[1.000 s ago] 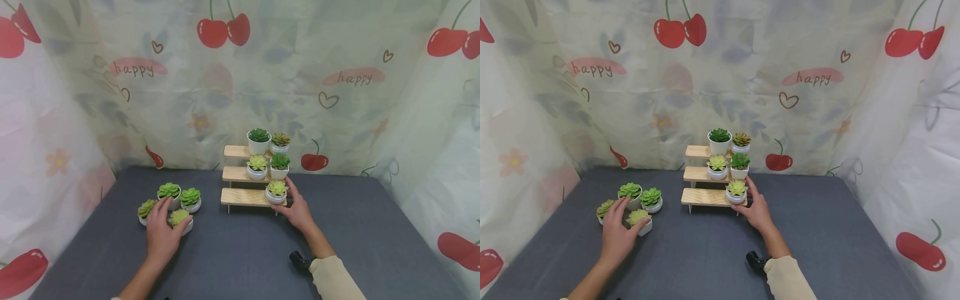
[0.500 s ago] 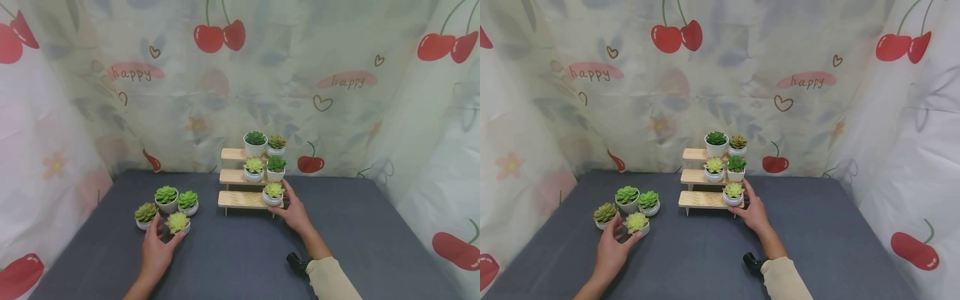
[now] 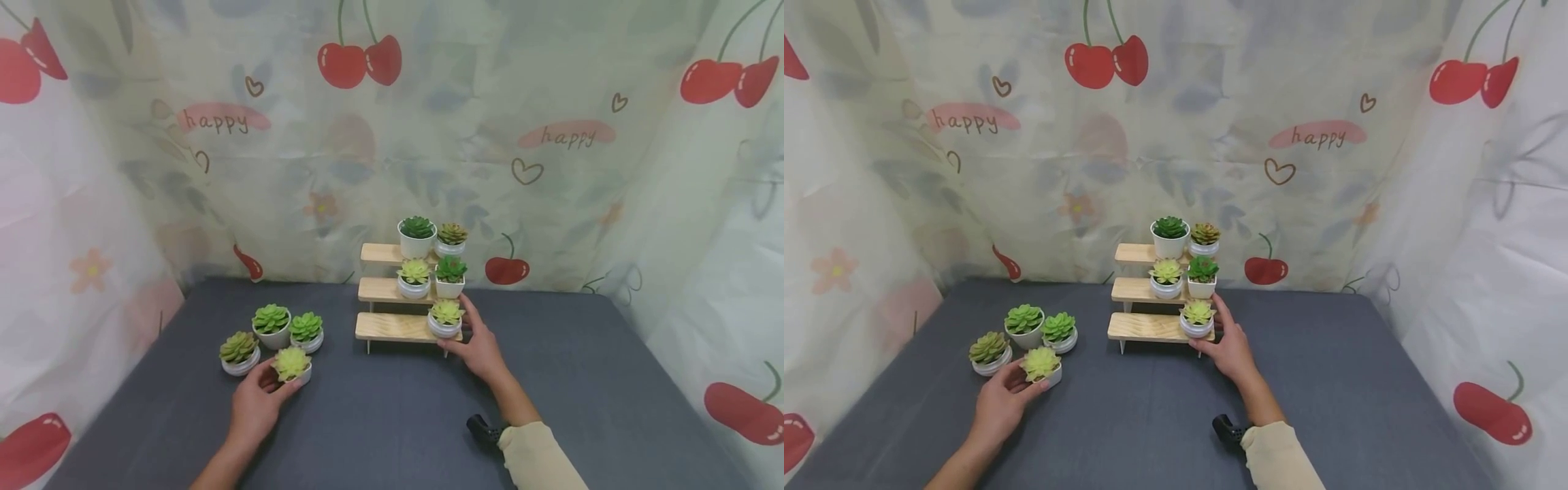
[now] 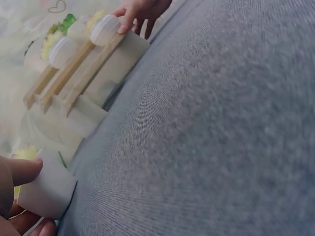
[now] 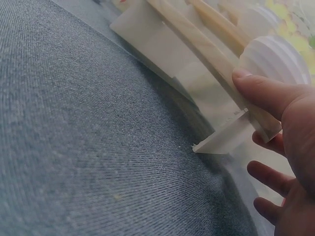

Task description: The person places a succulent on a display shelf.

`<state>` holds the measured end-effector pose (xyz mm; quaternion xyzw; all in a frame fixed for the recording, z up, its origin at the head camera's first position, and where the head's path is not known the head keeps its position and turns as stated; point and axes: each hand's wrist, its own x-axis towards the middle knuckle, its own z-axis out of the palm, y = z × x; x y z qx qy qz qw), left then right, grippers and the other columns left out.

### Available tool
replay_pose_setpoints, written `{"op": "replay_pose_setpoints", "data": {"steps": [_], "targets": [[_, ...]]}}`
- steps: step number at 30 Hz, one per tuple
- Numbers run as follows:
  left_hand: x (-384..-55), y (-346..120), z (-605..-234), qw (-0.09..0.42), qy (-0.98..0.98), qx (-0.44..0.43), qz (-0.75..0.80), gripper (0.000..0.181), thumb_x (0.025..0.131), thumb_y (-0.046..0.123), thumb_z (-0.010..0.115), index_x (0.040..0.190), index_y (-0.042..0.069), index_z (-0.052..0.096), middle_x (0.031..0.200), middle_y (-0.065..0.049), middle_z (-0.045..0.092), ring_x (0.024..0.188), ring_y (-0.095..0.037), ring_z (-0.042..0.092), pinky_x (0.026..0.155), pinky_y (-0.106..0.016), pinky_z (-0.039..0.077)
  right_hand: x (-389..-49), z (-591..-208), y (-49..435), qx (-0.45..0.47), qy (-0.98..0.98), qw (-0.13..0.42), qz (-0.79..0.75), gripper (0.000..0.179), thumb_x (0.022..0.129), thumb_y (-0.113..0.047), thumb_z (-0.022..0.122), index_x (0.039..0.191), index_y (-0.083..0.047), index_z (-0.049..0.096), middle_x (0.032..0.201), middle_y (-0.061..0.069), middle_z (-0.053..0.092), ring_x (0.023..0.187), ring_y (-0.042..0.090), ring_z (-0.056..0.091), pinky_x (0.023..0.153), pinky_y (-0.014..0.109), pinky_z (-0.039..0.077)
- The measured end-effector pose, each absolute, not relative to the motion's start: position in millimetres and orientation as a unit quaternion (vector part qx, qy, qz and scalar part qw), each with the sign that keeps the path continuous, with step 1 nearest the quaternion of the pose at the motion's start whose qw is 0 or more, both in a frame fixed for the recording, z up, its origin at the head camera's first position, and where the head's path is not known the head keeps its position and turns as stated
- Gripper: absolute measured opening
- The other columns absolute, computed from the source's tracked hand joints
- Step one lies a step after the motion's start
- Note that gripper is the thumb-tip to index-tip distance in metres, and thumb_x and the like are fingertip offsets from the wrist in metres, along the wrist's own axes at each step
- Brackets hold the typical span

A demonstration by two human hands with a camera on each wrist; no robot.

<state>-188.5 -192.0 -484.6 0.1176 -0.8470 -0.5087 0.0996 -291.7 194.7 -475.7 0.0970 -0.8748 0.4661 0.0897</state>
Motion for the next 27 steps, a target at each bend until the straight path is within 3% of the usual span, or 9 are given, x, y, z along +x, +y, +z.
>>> {"op": "replay_pose_setpoints", "data": {"steps": [8, 15, 20, 27], "targets": [[-189.2, -191.8, -477.3, 0.044, -0.835, 0.082, -0.542, 0.068, 0.075, 0.021, 0.086, 0.132, -0.002, 0.055, 0.119, -0.025, 0.062, 0.106, -0.033, 0.063, 0.085, -0.04, 0.052, -291.0, -474.8, 192.6, 0.093, -0.875, 0.085, 0.467, 0.103, 0.076, -0.027, 0.085, 0.156, -0.03, 0.02, 0.127, 0.014, 0.06, 0.12, 0.034, 0.052, 0.098, 0.059, 0.036], [-196.3, -176.8, -478.6, 0.03, -0.856, 0.043, -0.514, 0.063, 0.071, 0.022, 0.088, 0.126, 0.005, 0.063, 0.107, -0.009, 0.069, 0.099, -0.024, 0.064, 0.084, -0.042, 0.049, -290.4, -475.2, 194.1, 0.099, -0.872, 0.089, 0.471, 0.103, 0.077, -0.023, 0.085, 0.156, -0.031, 0.019, 0.125, 0.015, 0.059, 0.118, 0.034, 0.053, 0.096, 0.058, 0.037], [-201.2, -158.6, -481.5, 0.012, -0.847, 0.01, -0.531, 0.059, 0.074, 0.021, 0.086, 0.127, 0.007, 0.063, 0.11, -0.007, 0.068, 0.102, -0.024, 0.063, 0.086, -0.044, 0.049, -290.9, -476.7, 195.0, 0.105, -0.869, 0.089, 0.476, 0.103, 0.078, -0.022, 0.085, 0.156, -0.032, 0.018, 0.125, 0.015, 0.059, 0.117, 0.035, 0.054, 0.096, 0.058, 0.037], [-207.1, -129.8, -481.9, -0.034, -0.82, -0.099, -0.562, 0.057, 0.082, 0.014, 0.079, 0.133, 0.001, 0.056, 0.122, -0.012, 0.063, 0.109, -0.027, 0.06, 0.091, -0.044, 0.048, -291.2, -474.9, 194.4, 0.107, -0.866, 0.08, 0.482, 0.103, 0.078, -0.021, 0.084, 0.156, -0.032, 0.017, 0.125, 0.017, 0.057, 0.117, 0.036, 0.054, 0.094, 0.058, 0.039]]}}
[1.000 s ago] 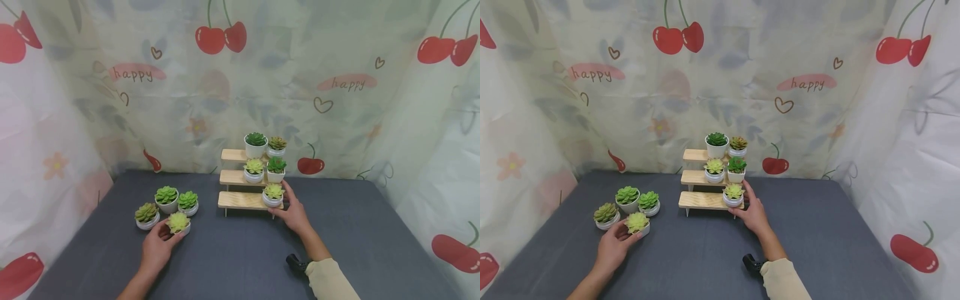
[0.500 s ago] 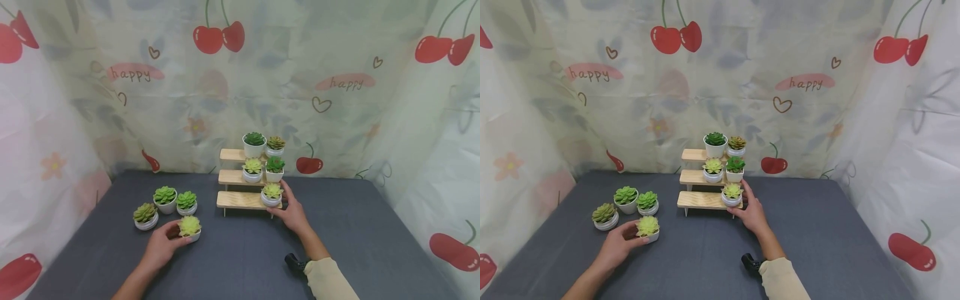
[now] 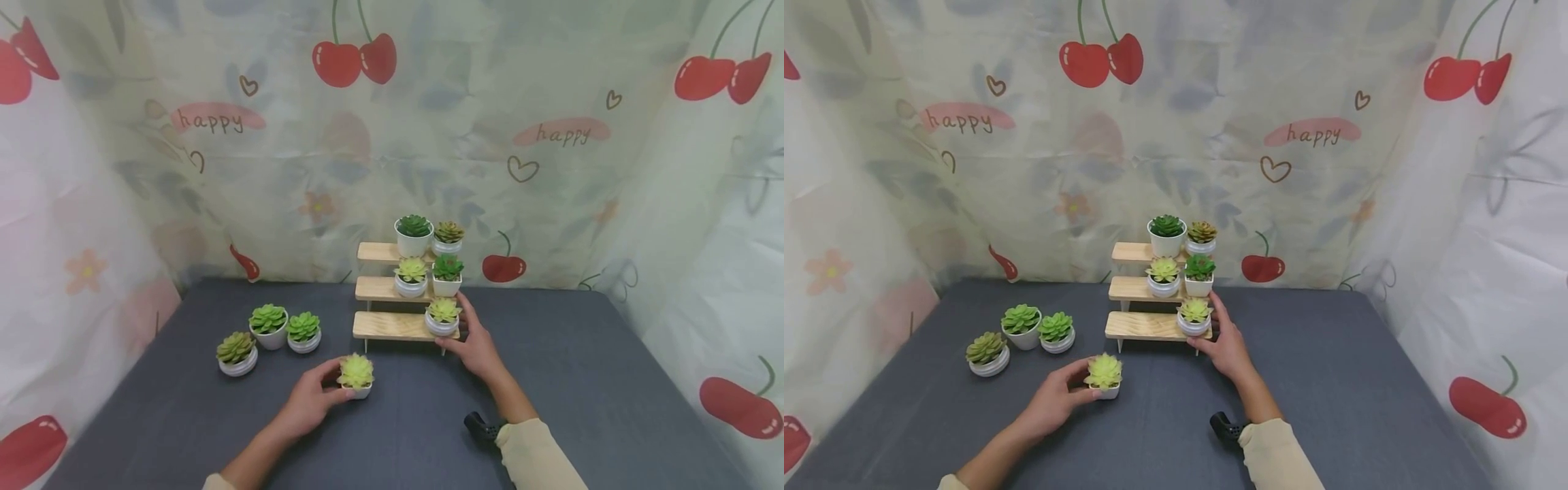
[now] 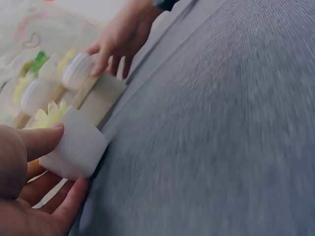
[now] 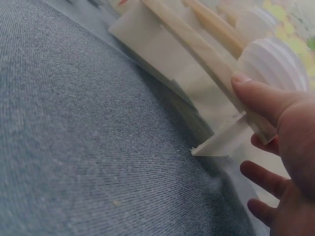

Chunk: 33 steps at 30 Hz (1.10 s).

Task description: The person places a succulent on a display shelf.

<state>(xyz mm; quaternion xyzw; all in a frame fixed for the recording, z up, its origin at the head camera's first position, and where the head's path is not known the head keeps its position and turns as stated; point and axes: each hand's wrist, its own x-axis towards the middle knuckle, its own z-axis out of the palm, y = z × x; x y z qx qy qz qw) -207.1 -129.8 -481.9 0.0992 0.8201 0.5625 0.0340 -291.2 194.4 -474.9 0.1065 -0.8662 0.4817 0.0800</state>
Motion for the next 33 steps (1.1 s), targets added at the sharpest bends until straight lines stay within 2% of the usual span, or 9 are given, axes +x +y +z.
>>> {"op": "replay_pose_setpoints", "data": {"steps": [6, 11, 15, 22, 25, 28, 33], "targets": [[-214.7, -106.3, -482.7, 0.057, 0.803, 0.173, 0.568, 0.058, 0.086, 0.013, 0.076, 0.136, -0.002, 0.052, 0.124, -0.016, 0.061, 0.114, -0.029, 0.057, 0.091, -0.039, 0.048, -291.7, -474.1, 194.3, 0.105, -0.866, 0.079, 0.483, 0.103, 0.079, -0.019, 0.084, 0.156, -0.033, 0.016, 0.126, 0.017, 0.056, 0.116, 0.035, 0.054, 0.093, 0.057, 0.04], [-222.0, -91.0, -478.8, 0.058, 0.797, 0.179, 0.574, 0.057, 0.086, 0.014, 0.075, 0.137, 0.0, 0.051, 0.126, -0.016, 0.059, 0.116, -0.03, 0.056, 0.089, -0.035, 0.05, -292.4, -475.4, 194.1, 0.114, -0.867, 0.084, 0.478, 0.103, 0.079, -0.018, 0.084, 0.156, -0.033, 0.016, 0.125, 0.017, 0.057, 0.115, 0.035, 0.055, 0.093, 0.056, 0.04], [-226.3, -80.8, -474.5, 0.021, 0.793, 0.159, 0.588, 0.058, 0.086, 0.014, 0.076, 0.137, 0.001, 0.052, 0.128, -0.018, 0.057, 0.119, -0.033, 0.054, 0.09, -0.037, 0.05, -293.3, -475.8, 193.7, 0.121, -0.867, 0.087, 0.475, 0.104, 0.079, -0.02, 0.084, 0.156, -0.034, 0.016, 0.124, 0.017, 0.058, 0.115, 0.034, 0.055, 0.093, 0.057, 0.04], [-236.6, -63.1, -465.7, -0.061, 0.774, 0.109, 0.621, 0.057, 0.083, 0.007, 0.078, 0.134, -0.001, 0.054, 0.125, -0.017, 0.055, 0.114, -0.034, 0.056, 0.088, -0.039, 0.051, -294.2, -475.4, 193.9, 0.123, -0.867, 0.092, 0.474, 0.104, 0.078, -0.021, 0.084, 0.155, -0.035, 0.017, 0.122, 0.015, 0.059, 0.113, 0.033, 0.056, 0.092, 0.056, 0.041], [-242.6, -57.8, -460.0, -0.079, 0.766, 0.094, 0.631, 0.055, 0.082, 0.007, 0.078, 0.132, 0.0, 0.056, 0.122, -0.016, 0.054, 0.113, -0.034, 0.057, 0.088, -0.041, 0.051, -294.0, -475.7, 194.6, 0.122, -0.867, 0.09, 0.475, 0.103, 0.078, -0.021, 0.084, 0.155, -0.035, 0.017, 0.123, 0.015, 0.058, 0.114, 0.033, 0.056, 0.093, 0.057, 0.04], [-248.8, -56.1, -454.6, -0.076, 0.769, 0.093, 0.628, 0.052, 0.082, 0.007, 0.079, 0.13, 0.002, 0.058, 0.122, -0.015, 0.055, 0.111, -0.034, 0.058, 0.087, -0.042, 0.051, -293.4, -476.2, 195.7, 0.119, -0.868, 0.087, 0.474, 0.104, 0.078, -0.021, 0.084, 0.155, -0.034, 0.016, 0.123, 0.016, 0.058, 0.115, 0.034, 0.055, 0.093, 0.057, 0.04], [-257.8, -58.7, -444.9, -0.041, 0.792, 0.102, 0.601, 0.051, 0.083, 0.01, 0.078, 0.13, 0.003, 0.059, 0.126, -0.014, 0.057, 0.109, -0.031, 0.06, 0.083, -0.041, 0.053, -293.0, -477.1, 197.0, 0.117, -0.867, 0.083, 0.477, 0.104, 0.078, -0.022, 0.084, 0.155, -0.034, 0.016, 0.125, 0.016, 0.056, 0.115, 0.034, 0.055, 0.093, 0.057, 0.041]]}}
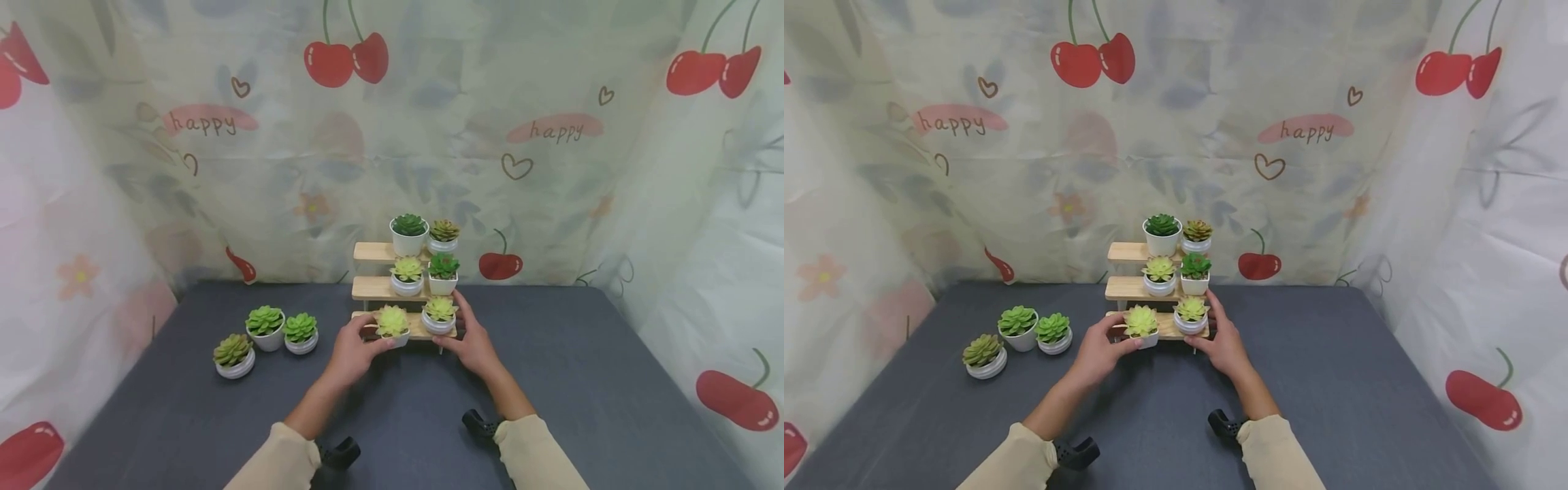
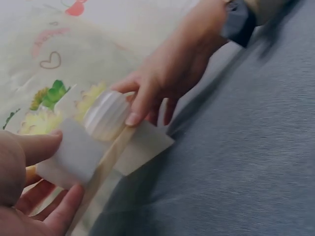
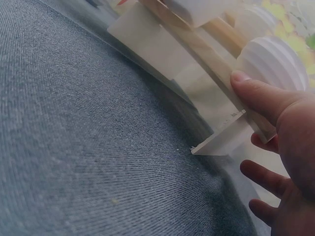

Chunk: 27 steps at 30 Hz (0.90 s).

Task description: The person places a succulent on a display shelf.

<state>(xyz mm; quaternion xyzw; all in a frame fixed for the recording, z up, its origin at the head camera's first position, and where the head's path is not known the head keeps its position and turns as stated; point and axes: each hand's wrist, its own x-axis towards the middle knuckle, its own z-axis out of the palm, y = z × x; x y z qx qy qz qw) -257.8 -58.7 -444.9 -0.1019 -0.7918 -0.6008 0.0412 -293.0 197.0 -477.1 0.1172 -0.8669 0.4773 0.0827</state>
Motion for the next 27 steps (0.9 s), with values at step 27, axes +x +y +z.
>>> {"op": "replay_pose_setpoints", "data": {"steps": [27], "targets": [[-279.1, -49.6, -434.0, 0.003, -0.8, -0.073, -0.596, 0.059, 0.082, 0.013, 0.08, 0.136, 0.006, 0.057, 0.129, -0.012, 0.06, 0.112, -0.03, 0.06, 0.086, -0.043, 0.051, -292.6, -477.2, 197.5, 0.122, -0.864, 0.09, 0.48, 0.103, 0.078, -0.022, 0.084, 0.155, -0.034, 0.017, 0.125, 0.015, 0.057, 0.115, 0.034, 0.056, 0.092, 0.057, 0.042]]}}
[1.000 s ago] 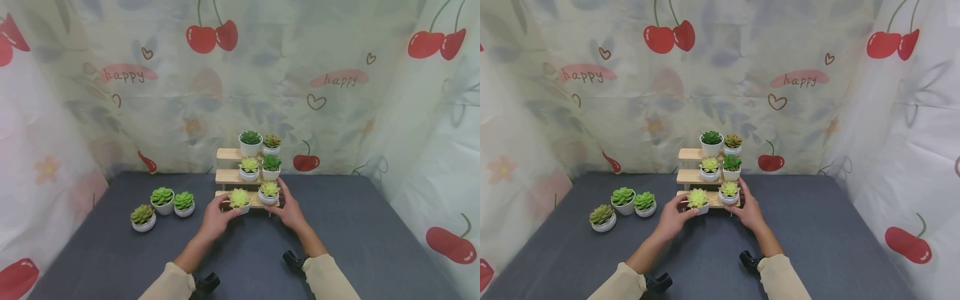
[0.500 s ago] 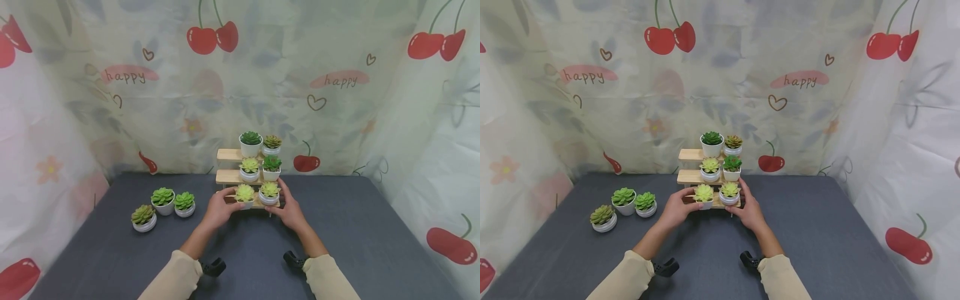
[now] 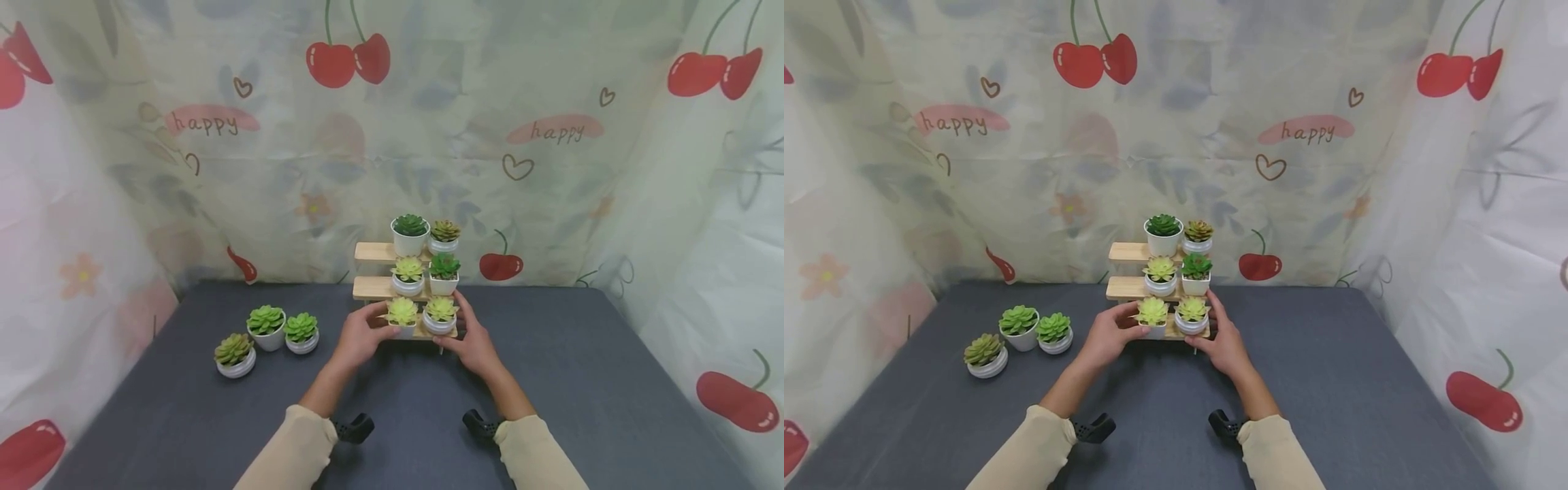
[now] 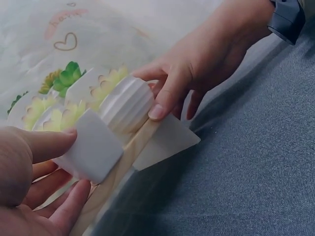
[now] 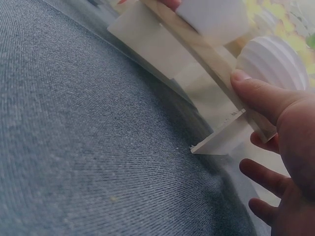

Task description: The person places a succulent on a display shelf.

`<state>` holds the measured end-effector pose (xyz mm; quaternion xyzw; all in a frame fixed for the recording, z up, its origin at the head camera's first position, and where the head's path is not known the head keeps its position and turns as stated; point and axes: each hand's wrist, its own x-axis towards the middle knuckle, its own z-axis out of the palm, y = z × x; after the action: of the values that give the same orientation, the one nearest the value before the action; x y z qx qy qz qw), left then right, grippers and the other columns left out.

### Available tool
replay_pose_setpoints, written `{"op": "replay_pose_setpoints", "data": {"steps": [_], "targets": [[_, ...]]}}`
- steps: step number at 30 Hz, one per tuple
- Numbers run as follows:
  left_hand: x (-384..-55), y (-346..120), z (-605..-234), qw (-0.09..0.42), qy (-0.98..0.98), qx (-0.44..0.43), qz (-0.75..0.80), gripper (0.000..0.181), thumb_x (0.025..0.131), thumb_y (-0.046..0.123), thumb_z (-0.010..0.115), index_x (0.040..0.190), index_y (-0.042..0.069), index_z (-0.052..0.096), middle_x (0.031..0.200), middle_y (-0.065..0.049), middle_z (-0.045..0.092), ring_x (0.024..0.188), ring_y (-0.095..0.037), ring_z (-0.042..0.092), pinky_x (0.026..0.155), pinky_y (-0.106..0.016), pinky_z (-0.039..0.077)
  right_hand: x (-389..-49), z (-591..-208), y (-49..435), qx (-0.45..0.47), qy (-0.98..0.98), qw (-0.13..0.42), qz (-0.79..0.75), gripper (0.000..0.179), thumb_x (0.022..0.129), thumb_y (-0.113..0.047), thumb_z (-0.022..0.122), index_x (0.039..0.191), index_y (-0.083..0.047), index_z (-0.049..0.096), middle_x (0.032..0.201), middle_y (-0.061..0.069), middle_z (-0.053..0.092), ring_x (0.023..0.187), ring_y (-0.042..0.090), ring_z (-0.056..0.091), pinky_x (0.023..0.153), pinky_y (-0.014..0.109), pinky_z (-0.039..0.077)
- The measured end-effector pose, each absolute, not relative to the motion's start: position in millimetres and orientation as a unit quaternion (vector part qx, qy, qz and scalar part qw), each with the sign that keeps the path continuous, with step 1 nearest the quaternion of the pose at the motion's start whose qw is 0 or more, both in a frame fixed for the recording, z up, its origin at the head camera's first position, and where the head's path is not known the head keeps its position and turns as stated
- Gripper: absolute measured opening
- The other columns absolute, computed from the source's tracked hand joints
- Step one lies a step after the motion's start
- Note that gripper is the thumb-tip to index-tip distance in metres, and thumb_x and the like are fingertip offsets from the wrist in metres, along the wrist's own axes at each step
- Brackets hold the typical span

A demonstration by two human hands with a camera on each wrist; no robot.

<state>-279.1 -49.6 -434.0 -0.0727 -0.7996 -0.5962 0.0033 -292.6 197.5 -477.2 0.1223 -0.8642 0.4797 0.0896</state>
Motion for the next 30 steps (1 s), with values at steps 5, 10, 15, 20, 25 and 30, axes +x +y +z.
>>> {"op": "replay_pose_setpoints", "data": {"steps": [5, 10, 15, 20, 25, 30], "targets": [[-280.6, -46.4, -432.5, 0.008, -0.8, -0.072, -0.595, 0.059, 0.082, 0.013, 0.08, 0.135, 0.005, 0.057, 0.129, -0.013, 0.06, 0.109, -0.027, 0.061, 0.085, -0.041, 0.052, -293.2, -476.4, 198.2, 0.122, -0.862, 0.091, 0.484, 0.103, 0.078, -0.022, 0.084, 0.155, -0.034, 0.018, 0.126, 0.016, 0.057, 0.115, 0.034, 0.056, 0.093, 0.057, 0.041], [-280.4, -44.4, -432.0, 0.007, -0.801, -0.064, -0.595, 0.058, 0.082, 0.013, 0.08, 0.134, 0.005, 0.058, 0.127, -0.013, 0.061, 0.109, -0.028, 0.061, 0.085, -0.042, 0.052, -292.8, -476.3, 198.2, 0.123, -0.862, 0.089, 0.483, 0.103, 0.078, -0.022, 0.085, 0.155, -0.035, 0.018, 0.125, 0.015, 0.057, 0.115, 0.034, 0.056, 0.093, 0.057, 0.041], [-280.2, -43.9, -433.1, 0.007, -0.803, -0.067, -0.592, 0.055, 0.082, 0.012, 0.079, 0.134, 0.007, 0.059, 0.127, -0.012, 0.062, 0.108, -0.026, 0.062, 0.084, -0.042, 0.052, -292.9, -477.1, 198.1, 0.127, -0.863, 0.091, 0.48, 0.103, 0.078, -0.022, 0.084, 0.155, -0.034, 0.017, 0.123, 0.015, 0.058, 0.115, 0.034, 0.056, 0.093, 0.056, 0.042], [-281.2, -43.5, -434.0, 0.012, -0.806, -0.074, -0.587, 0.054, 0.082, 0.012, 0.079, 0.133, 0.008, 0.061, 0.127, -0.011, 0.062, 0.106, -0.026, 0.063, 0.083, -0.041, 0.053, -292.8, -477.0, 197.9, 0.127, -0.863, 0.089, 0.481, 0.103, 0.078, -0.023, 0.084, 0.155, -0.034, 0.017, 0.124, 0.015, 0.058, 0.115, 0.034, 0.056, 0.093, 0.057, 0.041], [-281.1, -41.3, -435.0, 0.021, -0.807, -0.086, -0.584, 0.052, 0.083, 0.011, 0.079, 0.132, 0.007, 0.061, 0.126, -0.011, 0.063, 0.106, -0.028, 0.063, 0.083, -0.041, 0.053, -293.3, -477.3, 198.2, 0.125, -0.864, 0.09, 0.48, 0.103, 0.078, -0.023, 0.084, 0.155, -0.034, 0.017, 0.125, 0.015, 0.057, 0.116, 0.034, 0.056, 0.093, 0.057, 0.041], [-279.2, -39.6, -436.2, 0.034, -0.802, -0.1, -0.589, 0.05, 0.083, 0.009, 0.078, 0.13, 0.008, 0.063, 0.12, -0.011, 0.066, 0.103, -0.028, 0.064, 0.08, -0.039, 0.054, -291.9, -476.4, 197.6, 0.122, -0.864, 0.085, 0.481, 0.104, 0.078, -0.022, 0.084, 0.155, -0.035, 0.017, 0.125, 0.016, 0.057, 0.116, 0.034, 0.056, 0.094, 0.057, 0.041]]}}
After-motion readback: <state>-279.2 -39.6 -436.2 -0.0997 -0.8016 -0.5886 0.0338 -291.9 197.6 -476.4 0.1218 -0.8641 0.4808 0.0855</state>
